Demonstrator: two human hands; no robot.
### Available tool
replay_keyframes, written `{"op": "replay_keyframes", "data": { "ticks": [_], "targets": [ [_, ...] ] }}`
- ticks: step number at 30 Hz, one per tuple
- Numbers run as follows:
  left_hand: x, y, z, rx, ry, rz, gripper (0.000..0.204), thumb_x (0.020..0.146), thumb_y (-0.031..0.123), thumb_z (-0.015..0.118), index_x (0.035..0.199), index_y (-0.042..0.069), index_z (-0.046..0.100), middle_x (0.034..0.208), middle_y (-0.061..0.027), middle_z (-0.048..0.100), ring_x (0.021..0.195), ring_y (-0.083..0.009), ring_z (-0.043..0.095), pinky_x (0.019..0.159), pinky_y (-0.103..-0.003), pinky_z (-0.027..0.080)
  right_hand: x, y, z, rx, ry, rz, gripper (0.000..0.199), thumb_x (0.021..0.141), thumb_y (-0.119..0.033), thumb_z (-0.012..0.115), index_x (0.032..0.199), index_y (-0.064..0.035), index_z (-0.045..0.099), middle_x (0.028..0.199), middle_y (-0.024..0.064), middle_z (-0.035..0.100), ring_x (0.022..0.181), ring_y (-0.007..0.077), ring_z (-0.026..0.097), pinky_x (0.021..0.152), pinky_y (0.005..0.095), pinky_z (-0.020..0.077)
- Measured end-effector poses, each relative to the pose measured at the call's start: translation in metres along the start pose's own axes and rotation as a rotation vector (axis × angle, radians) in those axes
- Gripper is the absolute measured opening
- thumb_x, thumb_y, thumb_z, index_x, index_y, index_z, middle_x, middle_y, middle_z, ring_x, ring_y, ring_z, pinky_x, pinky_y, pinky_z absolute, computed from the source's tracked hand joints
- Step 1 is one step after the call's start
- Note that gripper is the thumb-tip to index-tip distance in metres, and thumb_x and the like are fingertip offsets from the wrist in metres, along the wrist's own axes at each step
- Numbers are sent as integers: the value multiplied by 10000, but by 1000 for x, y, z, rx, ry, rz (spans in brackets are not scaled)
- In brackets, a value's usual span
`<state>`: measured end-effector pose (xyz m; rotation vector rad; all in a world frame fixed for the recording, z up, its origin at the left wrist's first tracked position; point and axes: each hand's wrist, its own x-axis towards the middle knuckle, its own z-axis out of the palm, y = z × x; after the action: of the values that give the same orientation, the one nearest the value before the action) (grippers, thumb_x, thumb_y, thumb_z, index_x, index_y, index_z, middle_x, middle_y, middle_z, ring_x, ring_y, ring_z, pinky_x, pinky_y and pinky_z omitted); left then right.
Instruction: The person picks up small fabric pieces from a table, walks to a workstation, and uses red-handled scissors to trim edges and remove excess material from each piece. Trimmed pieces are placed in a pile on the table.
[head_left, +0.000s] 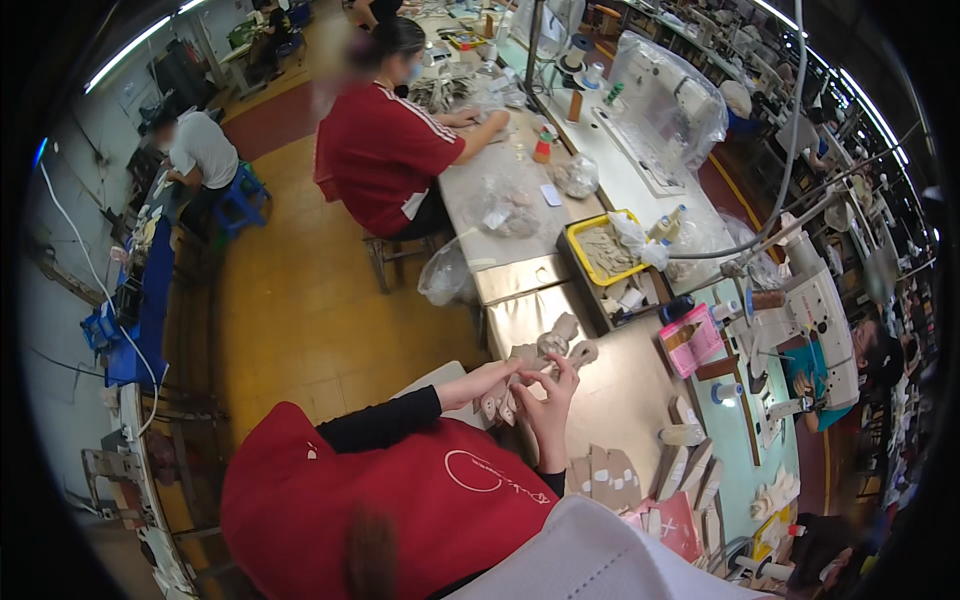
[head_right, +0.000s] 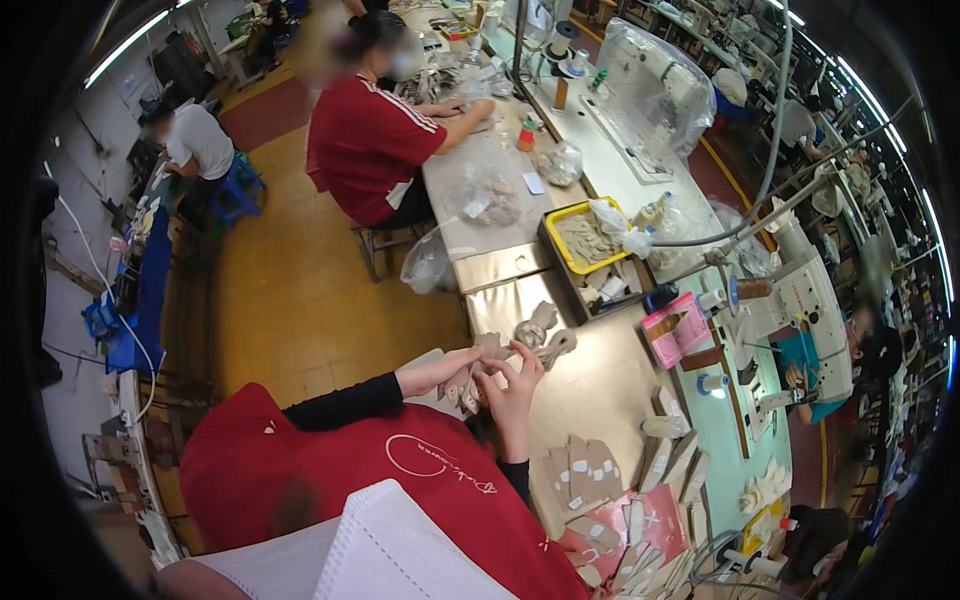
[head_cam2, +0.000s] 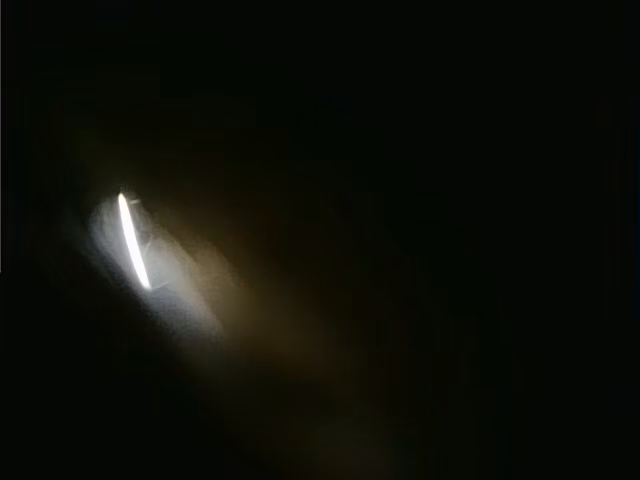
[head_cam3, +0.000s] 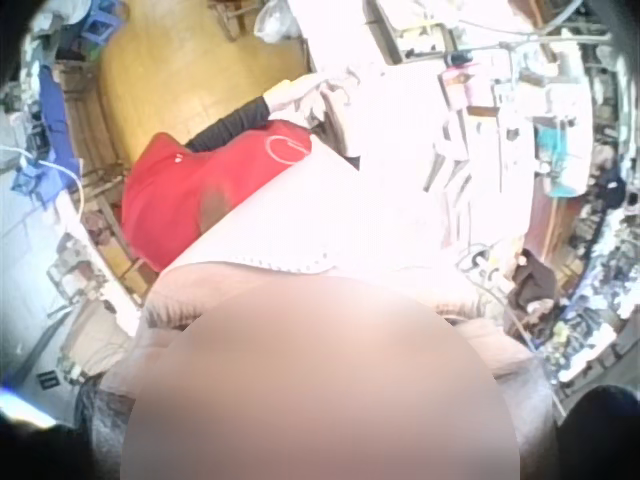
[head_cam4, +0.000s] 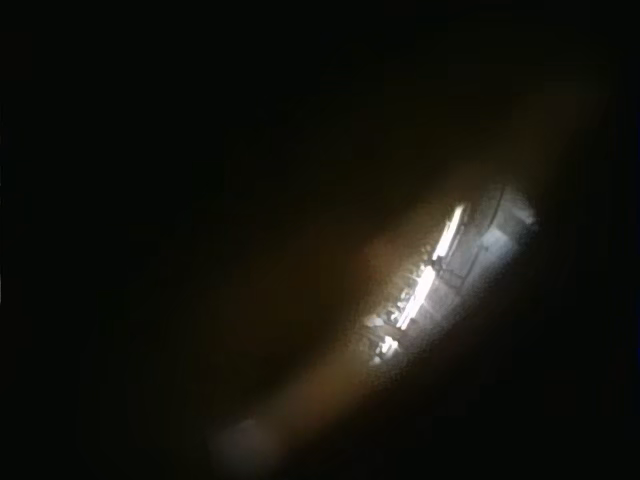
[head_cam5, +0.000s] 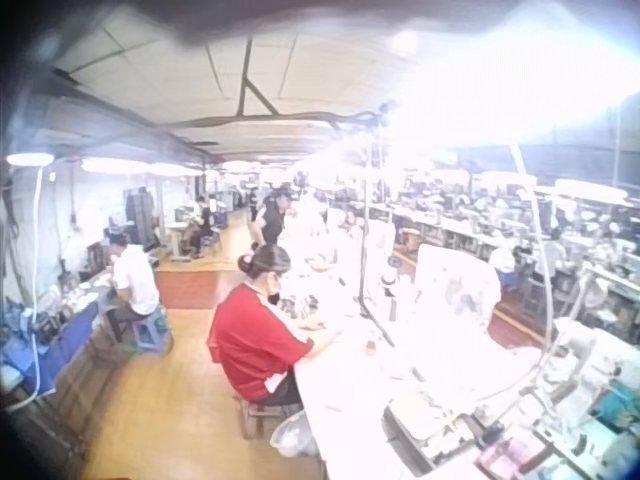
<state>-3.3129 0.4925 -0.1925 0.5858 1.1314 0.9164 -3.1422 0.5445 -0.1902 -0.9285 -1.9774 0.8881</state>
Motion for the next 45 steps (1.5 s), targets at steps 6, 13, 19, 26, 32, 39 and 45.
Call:
{"op": "replay_keyframes", "data": {
  "ticks": [6,13,19,26,32,39,45],
  "targets": [
    [-57,6,-61,25,28,181,517,957,358,634,1317,15,496,1142,-49,625,981,-80,601,803,-236,513,9,-50,52,275,106,81,126,746,4,743,835,-20,657,1021,111,597,1004,261,566,886,362,453],
    [-119,31,-93,-136,112,185,506,869,176,713,1283,-8,486,1110,-70,626,929,-124,642,838,-285,538,14,-76,70,831,237,356,128,956,-1,575,1078,-3,610,919,39,653,817,86,595,755,233,484],
    [-146,20,-110,-316,-46,177,493,885,198,654,1290,-21,476,1242,-130,605,1039,-176,658,891,-313,540,-8,-116,109,666,28,343,237,913,43,614,1149,21,604,939,45,664,828,93,631,760,228,510],
    [-153,-9,-105,-366,27,93,405,935,202,619,1269,0,513,1122,-83,646,956,-172,671,782,-318,583,-40,-140,131,135,107,-20,330,784,70,695,1096,-5,618,1049,132,577,869,237,629,715,300,531],
    [-152,-14,-109,-370,-75,17,367,973,229,573,1272,24,519,1093,-78,641,959,-173,666,760,-332,595,-60,-143,123,176,87,48,287,811,-38,720,1087,-49,640,1123,109,559,872,250,622,731,327,533],
    [-145,-10,-113,-180,-314,-128,400,957,200,561,1306,17,494,1114,-79,644,961,-174,678,789,-342,602,-88,-151,108,-13,187,-59,154,821,-103,734,966,-55,719,1006,79,626,864,231,620,741,329,513],
    [-137,-9,-115,-77,-372,-156,463,916,140,631,1324,21,447,1154,-64,617,1015,-131,636,837,-287,548,-97,-150,108,-51,184,20,103,804,-133,728,881,-65,720,922,50,658,850,260,634,757,371,508]
  ]
}}
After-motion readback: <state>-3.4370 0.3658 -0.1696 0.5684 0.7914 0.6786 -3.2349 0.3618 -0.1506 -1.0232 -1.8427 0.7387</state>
